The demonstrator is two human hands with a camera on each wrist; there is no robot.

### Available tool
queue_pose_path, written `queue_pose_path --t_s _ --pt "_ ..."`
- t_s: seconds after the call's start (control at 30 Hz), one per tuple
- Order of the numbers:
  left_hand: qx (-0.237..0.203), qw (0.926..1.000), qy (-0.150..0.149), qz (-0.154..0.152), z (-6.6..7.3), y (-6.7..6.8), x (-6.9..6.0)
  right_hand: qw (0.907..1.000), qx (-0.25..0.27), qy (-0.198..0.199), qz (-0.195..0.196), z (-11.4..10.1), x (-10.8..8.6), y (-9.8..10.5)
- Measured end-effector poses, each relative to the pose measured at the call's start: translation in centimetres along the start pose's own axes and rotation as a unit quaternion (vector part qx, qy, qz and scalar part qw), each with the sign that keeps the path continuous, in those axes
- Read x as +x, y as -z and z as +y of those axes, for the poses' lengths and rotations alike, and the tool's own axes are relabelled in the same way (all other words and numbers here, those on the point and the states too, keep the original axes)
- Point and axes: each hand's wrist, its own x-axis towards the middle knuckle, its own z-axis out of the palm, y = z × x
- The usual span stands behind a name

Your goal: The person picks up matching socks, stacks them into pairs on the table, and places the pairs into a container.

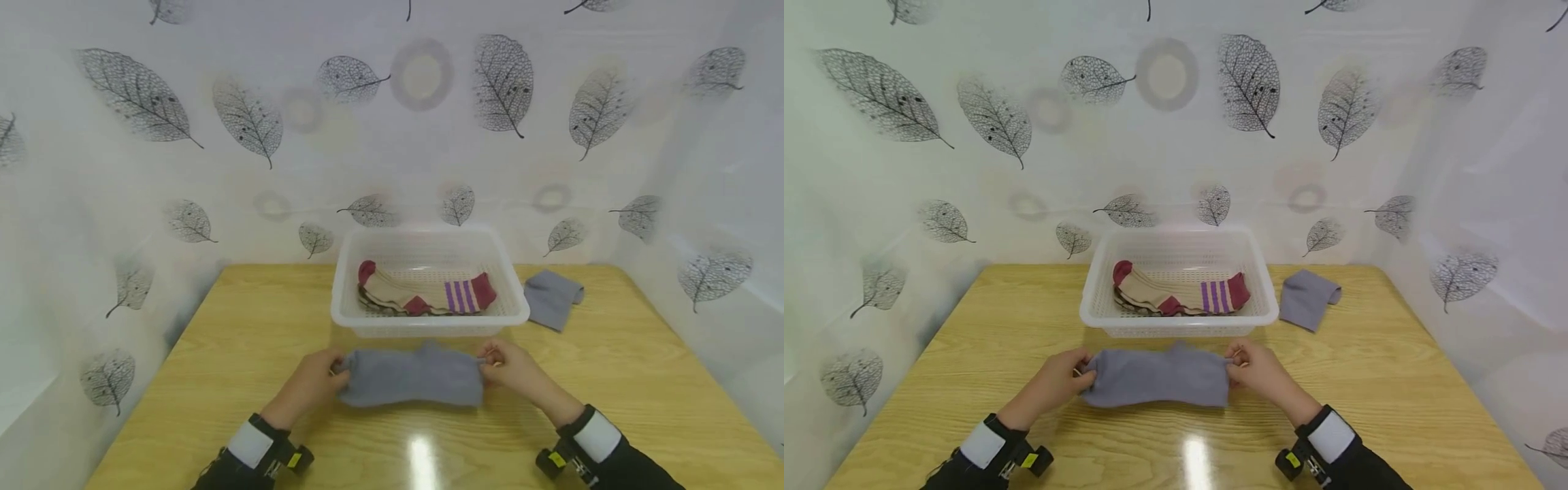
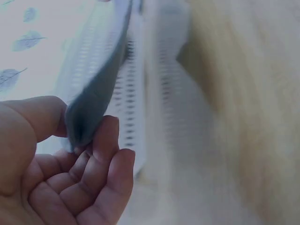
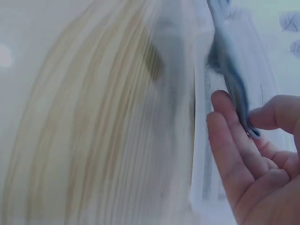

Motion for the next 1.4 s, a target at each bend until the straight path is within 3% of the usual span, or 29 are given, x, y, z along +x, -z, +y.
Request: queue_pose_path --t_s 0.1,0.2,0.3,0.6,0.93,1.03,1.1,1.17,1.2,1.23,1.3,1.4 --pt "0.006 0.9996 0.023 -0.012 -0.3 -1.2 0.4 0.9973 -0.073 0.002 0.006 0.5 -0.5 0.6" --pt "0.023 0.9988 0.034 -0.026 -0.5 -2.1 0.8 0.9887 -0.149 -0.007 0.009 0.8 -0.8 0.6" --pt "0.036 0.9981 0.038 -0.031 -0.6 -2.5 1.0 0.9812 -0.191 -0.027 0.003 0.9 -1.0 0.5" --pt "0.069 0.9971 0.023 -0.025 -0.5 -2.6 1.1 0.9664 -0.253 -0.043 -0.021 1.0 -1.0 0.2" --pt "0.076 0.9966 0.022 -0.025 -0.1 -2.3 0.8 0.9491 -0.313 -0.036 0.000 0.9 -1.3 0.1" --pt "0.091 0.9958 0.001 -0.008 0.2 -2.3 0.6 0.9435 -0.330 -0.034 0.007 0.3 -1.6 0.0" --pt "0.115 0.9928 -0.035 0.004 0.6 -2.4 0.5 0.9364 -0.350 -0.006 0.018 -0.2 -1.9 -0.1" --pt "0.157 0.9831 -0.094 0.007 0.9 -2.6 0.4 0.9251 -0.375 0.052 0.023 -0.8 -2.2 -0.2" --pt "0.182 0.9749 -0.128 0.003 1.2 -2.7 0.3 0.9148 -0.392 0.094 0.024 -1.0 -2.3 -0.3" --pt "0.209 0.9639 -0.165 -0.005 1.4 -2.8 0.2 0.9013 -0.410 0.137 0.026 -1.2 -2.4 -0.4" --pt "0.269 0.9339 -0.235 -0.021 1.8 -3.0 0.1 0.8731 -0.438 0.213 0.023 -1.5 -2.6 -0.6" --pt "0.336 0.8938 -0.295 -0.032 2.3 -3.2 -0.2 0.8405 -0.467 0.274 0.008 -1.4 -2.8 -0.9"
